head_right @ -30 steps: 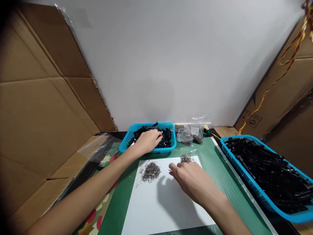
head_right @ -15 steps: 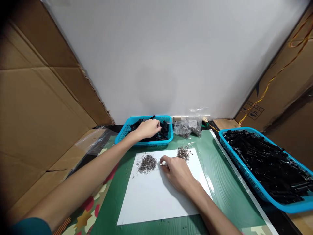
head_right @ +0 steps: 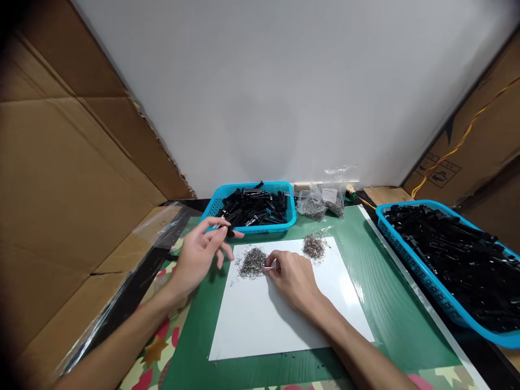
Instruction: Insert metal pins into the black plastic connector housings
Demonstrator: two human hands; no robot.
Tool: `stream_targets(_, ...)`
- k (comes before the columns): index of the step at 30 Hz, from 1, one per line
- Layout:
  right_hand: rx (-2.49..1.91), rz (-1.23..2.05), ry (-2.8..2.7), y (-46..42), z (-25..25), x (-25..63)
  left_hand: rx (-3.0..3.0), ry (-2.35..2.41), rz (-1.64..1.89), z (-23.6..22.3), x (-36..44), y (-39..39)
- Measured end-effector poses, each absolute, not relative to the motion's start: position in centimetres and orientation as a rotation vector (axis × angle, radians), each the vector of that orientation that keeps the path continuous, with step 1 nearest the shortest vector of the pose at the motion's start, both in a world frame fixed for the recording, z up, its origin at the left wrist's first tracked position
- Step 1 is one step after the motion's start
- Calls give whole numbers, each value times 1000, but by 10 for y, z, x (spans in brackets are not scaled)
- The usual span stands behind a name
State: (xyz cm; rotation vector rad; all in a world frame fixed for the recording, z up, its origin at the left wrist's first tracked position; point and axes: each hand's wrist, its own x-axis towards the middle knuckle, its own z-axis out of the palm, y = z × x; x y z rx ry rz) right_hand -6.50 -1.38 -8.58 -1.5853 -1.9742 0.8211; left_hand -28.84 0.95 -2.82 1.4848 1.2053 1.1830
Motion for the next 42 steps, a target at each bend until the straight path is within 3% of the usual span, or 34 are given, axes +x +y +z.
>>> stream_targets(12,-1680,812,-1980,-20,-85,-65,1198,1052,1124,-70,-270,-51)
stream_targets(23,-1301,1180,-1646,-26,-78,-54,1436,1214,1003,-73,-268,-62)
stream_targets(42,-1744,656,-2010,-26,-92,-47,1505,1218,1010,-73,-265,-63)
